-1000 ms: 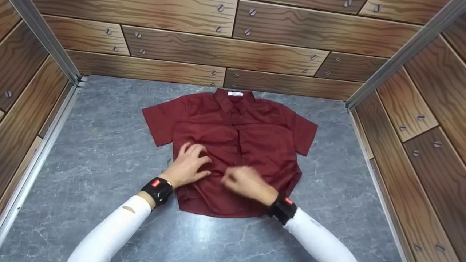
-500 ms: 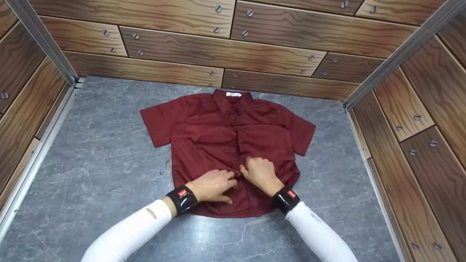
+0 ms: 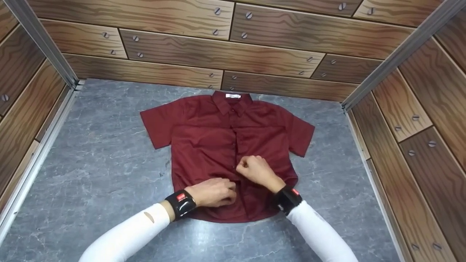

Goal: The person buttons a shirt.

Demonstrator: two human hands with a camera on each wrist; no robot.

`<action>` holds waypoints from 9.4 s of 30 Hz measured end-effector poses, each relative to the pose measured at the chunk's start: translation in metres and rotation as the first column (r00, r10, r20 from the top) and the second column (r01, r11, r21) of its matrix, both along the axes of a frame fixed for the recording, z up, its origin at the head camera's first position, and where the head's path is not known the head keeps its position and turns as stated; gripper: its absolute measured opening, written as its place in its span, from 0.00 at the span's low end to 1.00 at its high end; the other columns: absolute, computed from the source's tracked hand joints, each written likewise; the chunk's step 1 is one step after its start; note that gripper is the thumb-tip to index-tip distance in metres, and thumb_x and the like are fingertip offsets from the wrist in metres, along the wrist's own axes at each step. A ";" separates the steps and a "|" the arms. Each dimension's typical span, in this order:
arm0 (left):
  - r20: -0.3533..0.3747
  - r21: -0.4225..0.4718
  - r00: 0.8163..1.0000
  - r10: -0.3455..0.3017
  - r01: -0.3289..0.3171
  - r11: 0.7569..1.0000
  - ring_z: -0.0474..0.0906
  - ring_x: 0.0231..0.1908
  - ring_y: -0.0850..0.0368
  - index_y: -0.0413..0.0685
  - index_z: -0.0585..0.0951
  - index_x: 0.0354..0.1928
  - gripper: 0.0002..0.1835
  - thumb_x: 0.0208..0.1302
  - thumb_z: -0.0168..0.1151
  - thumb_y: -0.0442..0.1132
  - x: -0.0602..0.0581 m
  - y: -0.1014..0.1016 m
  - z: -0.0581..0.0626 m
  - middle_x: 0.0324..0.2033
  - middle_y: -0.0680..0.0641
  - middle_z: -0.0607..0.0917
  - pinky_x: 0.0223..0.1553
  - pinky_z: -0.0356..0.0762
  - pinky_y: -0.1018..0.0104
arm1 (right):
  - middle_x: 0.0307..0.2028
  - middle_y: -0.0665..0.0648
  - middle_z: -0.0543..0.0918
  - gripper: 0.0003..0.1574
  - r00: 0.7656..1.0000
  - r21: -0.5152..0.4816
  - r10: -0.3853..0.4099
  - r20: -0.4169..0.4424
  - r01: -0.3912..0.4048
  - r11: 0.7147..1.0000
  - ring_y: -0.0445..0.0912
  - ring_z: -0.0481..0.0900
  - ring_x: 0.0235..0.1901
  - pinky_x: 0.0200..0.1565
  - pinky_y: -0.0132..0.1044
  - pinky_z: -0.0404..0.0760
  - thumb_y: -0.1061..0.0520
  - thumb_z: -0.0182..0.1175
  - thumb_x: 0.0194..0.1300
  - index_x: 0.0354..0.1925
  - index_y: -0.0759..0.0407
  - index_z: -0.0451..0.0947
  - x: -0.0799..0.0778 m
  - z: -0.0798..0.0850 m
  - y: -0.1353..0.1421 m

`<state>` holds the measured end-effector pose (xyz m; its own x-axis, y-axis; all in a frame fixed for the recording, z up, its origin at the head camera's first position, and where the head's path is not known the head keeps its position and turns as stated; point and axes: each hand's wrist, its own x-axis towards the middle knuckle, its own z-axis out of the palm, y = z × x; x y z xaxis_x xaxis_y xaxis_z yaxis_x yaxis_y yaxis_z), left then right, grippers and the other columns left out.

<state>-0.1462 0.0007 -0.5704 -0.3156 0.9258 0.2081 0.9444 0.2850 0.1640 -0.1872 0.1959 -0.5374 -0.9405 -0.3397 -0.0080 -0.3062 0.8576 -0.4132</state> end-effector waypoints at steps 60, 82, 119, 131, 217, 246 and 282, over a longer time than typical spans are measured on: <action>0.303 0.161 0.806 0.509 -0.570 0.806 0.71 0.42 0.51 0.47 0.76 0.44 0.19 0.46 0.66 0.35 -0.081 -0.007 0.004 0.40 0.50 0.74 0.44 0.69 0.58 | 0.29 0.51 0.77 0.10 0.966 0.185 0.049 -0.253 -0.002 0.983 0.50 0.76 0.26 0.26 0.44 0.73 0.52 0.64 0.50 0.34 0.49 0.77 -0.035 -0.012 -0.028; 0.309 0.132 0.834 0.456 -0.513 0.848 0.73 0.40 0.54 0.46 0.78 0.41 0.12 0.51 0.61 0.34 -0.074 -0.014 0.013 0.38 0.49 0.77 0.45 0.69 0.62 | 0.25 0.52 0.76 0.03 0.996 0.276 0.076 -0.056 -0.058 0.960 0.50 0.75 0.27 0.30 0.43 0.73 0.55 0.56 0.54 0.25 0.51 0.73 -0.037 0.008 -0.036; 0.652 0.279 0.608 0.454 -0.749 0.601 0.75 0.36 0.65 0.56 0.84 0.31 0.05 0.51 0.65 0.43 -0.093 -0.001 -0.008 0.29 0.60 0.79 0.41 0.70 0.69 | 0.24 0.48 0.73 0.17 0.982 0.162 -0.182 0.040 0.174 0.971 0.47 0.73 0.24 0.26 0.41 0.71 0.42 0.61 0.47 0.31 0.49 0.70 -0.033 0.004 -0.026; 0.684 0.219 0.606 0.407 -0.702 0.677 0.68 0.40 0.54 0.51 0.84 0.31 0.06 0.49 0.66 0.40 -0.091 0.001 -0.006 0.33 0.52 0.75 0.46 0.62 0.61 | 0.28 0.55 0.81 0.08 0.928 -0.310 -0.135 0.346 0.249 0.918 0.46 0.78 0.27 0.30 0.36 0.75 0.59 0.60 0.54 0.34 0.60 0.78 -0.041 -0.004 -0.005; 0.732 0.048 0.528 0.430 -0.670 0.741 0.64 0.44 0.54 0.52 0.81 0.34 0.09 0.53 0.60 0.47 -0.097 -0.003 0.000 0.37 0.55 0.75 0.47 0.58 0.56 | 0.21 0.47 0.80 0.04 0.981 -0.358 -0.082 0.173 0.140 0.923 0.39 0.78 0.22 0.27 0.34 0.74 0.52 0.59 0.57 0.33 0.49 0.76 -0.033 -0.019 -0.009; 0.753 0.005 0.483 0.447 -0.683 0.730 0.64 0.45 0.53 0.46 0.81 0.24 0.13 0.60 0.53 0.45 -0.098 0.000 0.006 0.38 0.53 0.73 0.47 0.57 0.54 | 0.22 0.41 0.75 0.08 0.987 -0.096 -0.086 -0.137 0.073 0.993 0.34 0.72 0.22 0.25 0.32 0.71 0.50 0.61 0.49 0.30 0.46 0.73 -0.025 -0.010 -0.030; 0.718 -0.068 0.439 0.540 -0.728 0.683 0.66 0.46 0.52 0.48 0.78 0.29 0.10 0.62 0.49 0.42 -0.086 0.007 0.006 0.36 0.53 0.74 0.49 0.59 0.55 | 0.24 0.45 0.75 0.08 0.990 -0.056 -0.002 -0.143 -0.006 0.998 0.36 0.72 0.24 0.26 0.32 0.71 0.48 0.60 0.52 0.30 0.48 0.73 -0.012 -0.013 -0.032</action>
